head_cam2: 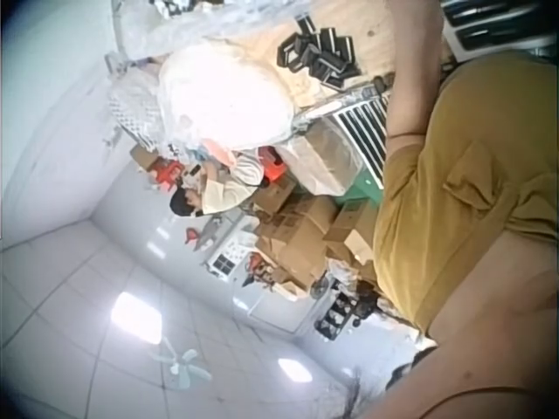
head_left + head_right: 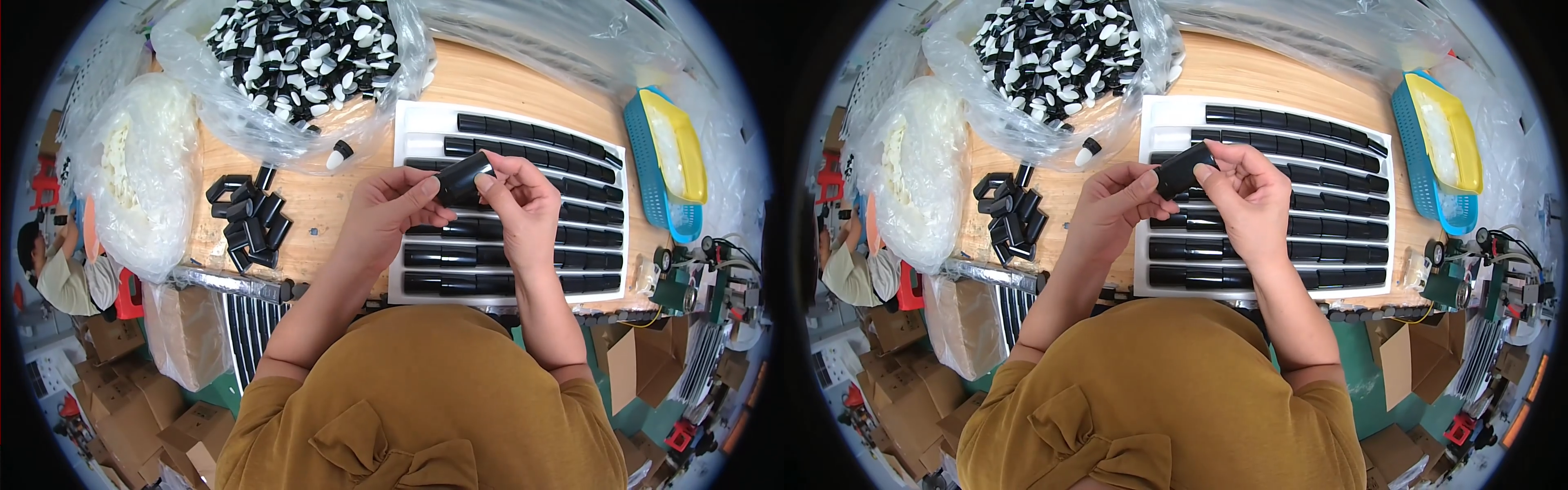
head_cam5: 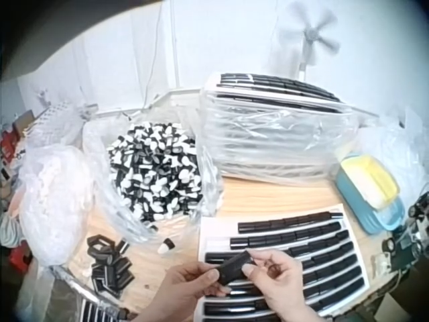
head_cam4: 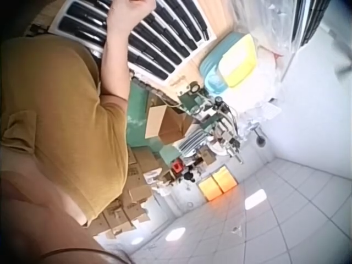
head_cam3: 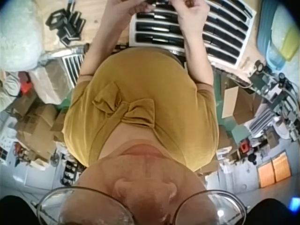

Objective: Manually assembling small white parts into black plastic housings at a workstation.

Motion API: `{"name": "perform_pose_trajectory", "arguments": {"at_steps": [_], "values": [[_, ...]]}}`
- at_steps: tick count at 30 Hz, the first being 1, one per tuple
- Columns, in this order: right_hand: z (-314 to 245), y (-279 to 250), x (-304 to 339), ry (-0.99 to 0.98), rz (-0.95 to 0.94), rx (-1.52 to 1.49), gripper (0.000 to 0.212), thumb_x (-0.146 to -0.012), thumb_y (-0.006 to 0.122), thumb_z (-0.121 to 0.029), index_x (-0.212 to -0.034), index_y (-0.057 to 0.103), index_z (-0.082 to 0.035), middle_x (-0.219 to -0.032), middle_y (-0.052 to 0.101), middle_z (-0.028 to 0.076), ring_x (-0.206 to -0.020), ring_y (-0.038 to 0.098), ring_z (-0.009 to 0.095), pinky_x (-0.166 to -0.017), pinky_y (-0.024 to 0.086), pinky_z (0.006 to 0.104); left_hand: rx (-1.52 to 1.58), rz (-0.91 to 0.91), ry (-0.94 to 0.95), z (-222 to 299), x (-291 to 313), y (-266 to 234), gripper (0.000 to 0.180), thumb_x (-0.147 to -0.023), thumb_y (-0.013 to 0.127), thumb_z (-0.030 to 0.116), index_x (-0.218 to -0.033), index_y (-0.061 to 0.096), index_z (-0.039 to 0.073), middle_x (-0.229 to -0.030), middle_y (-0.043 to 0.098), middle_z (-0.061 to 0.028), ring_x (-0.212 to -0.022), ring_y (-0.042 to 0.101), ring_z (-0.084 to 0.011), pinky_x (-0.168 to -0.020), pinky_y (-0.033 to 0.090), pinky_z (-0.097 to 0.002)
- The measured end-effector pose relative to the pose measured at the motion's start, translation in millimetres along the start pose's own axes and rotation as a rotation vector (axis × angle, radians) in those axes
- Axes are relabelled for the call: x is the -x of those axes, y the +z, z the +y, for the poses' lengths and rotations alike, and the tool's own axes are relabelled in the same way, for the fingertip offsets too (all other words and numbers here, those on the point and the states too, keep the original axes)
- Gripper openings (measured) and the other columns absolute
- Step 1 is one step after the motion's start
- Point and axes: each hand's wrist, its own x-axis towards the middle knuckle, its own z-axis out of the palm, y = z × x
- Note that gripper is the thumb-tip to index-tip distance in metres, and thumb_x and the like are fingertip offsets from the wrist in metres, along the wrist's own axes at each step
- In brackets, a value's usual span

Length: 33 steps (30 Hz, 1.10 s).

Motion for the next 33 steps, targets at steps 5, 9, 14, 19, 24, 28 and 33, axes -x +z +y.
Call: {"name": "perform_pose_trajectory", "arguments": {"at_steps": [5, 9, 14, 19, 24, 28, 33], "values": [[8.4, -1.6, -1.7, 0.018, 0.027, 0.000, 0.025, -0.085, 0.064, 0.003, -0.110, 0.066, 0.000, -0.080, 0.061, -0.002, -0.070, 0.055, 0.003, -0.066, 0.046, 0.0175, 0.004, 0.006, -0.014, 1.0, -0.7, -0.4, 0.020, -0.093, 0.060, 0.013, -0.104, 0.062, -0.003, -0.085, 0.068, -0.0115, -0.073, 0.070, -0.0210, -0.065, 0.056, -0.0270], [1.2, 0.9, -3.2, -0.092, -0.110, 0.262, 0.042, -0.076, 0.076, -0.008, -0.116, 0.063, -0.003, -0.094, 0.060, 0.002, -0.085, 0.056, 0.010, -0.072, 0.047, 0.0227, 0.016, -0.017, -0.075, 5.2, -0.7, 2.1, 0.024, -0.092, 0.061, 0.012, -0.111, 0.060, -0.002, -0.089, 0.068, -0.0119, -0.076, 0.069, -0.0214, -0.066, 0.056, -0.0260], [-4.1, -9.5, -5.1, -0.314, -0.288, 0.536, 0.067, -0.056, 0.085, -0.017, -0.117, 0.060, -0.003, -0.096, 0.058, 0.007, -0.080, 0.053, 0.017, -0.074, 0.048, 0.0285, -0.088, -0.142, -0.004, 13.2, 3.1, -6.1, 0.047, -0.084, 0.068, 0.005, -0.128, 0.053, 0.001, -0.084, 0.066, -0.0065, -0.077, 0.066, -0.0158, -0.073, 0.054, -0.0271], [-11.2, -13.8, -4.9, -0.328, -0.374, 0.387, 0.066, -0.057, 0.080, -0.013, -0.118, 0.060, -0.001, -0.095, 0.059, 0.008, -0.081, 0.054, 0.019, -0.075, 0.047, 0.0293, -0.323, -0.385, 0.146, 28.8, 2.7, -1.8, 0.067, -0.069, 0.079, 0.001, -0.131, 0.053, 0.001, -0.110, 0.061, -0.0066, -0.093, 0.061, -0.0142, -0.083, 0.050, -0.0304], [-14.1, -18.6, 0.6, -0.218, -0.463, 0.314, 0.076, -0.058, 0.077, -0.010, -0.129, 0.052, 0.003, -0.110, 0.055, 0.008, -0.100, 0.054, 0.017, -0.088, 0.044, 0.0292, -0.466, -0.391, 0.283, 30.3, 4.0, 1.2, 0.067, -0.066, 0.082, 0.005, -0.128, 0.055, 0.001, -0.119, 0.057, -0.0078, -0.106, 0.056, -0.0169, -0.087, 0.049, -0.0330], [-10.8, -21.0, 2.8, -0.231, -0.468, 0.290, 0.076, -0.059, 0.077, -0.010, -0.130, 0.052, 0.004, -0.113, 0.054, 0.009, -0.100, 0.053, 0.017, -0.089, 0.044, 0.0290, -0.534, -0.385, 0.368, 31.3, 5.6, 2.5, 0.066, -0.064, 0.085, 0.007, -0.124, 0.058, 0.001, -0.120, 0.058, -0.0089, -0.109, 0.056, -0.0192, -0.092, 0.048, -0.0349], [-14.2, -24.3, 3.2, -0.316, -0.453, 0.409, 0.076, -0.055, 0.081, -0.015, -0.125, 0.055, 0.003, -0.107, 0.057, 0.011, -0.094, 0.055, 0.019, -0.086, 0.045, 0.0300, -0.707, -0.352, 0.467, 33.4, 8.8, 5.4, 0.064, -0.062, 0.084, 0.009, -0.120, 0.060, 0.000, -0.119, 0.059, -0.0104, -0.107, 0.058, -0.0204, -0.092, 0.048, -0.0343]]}}
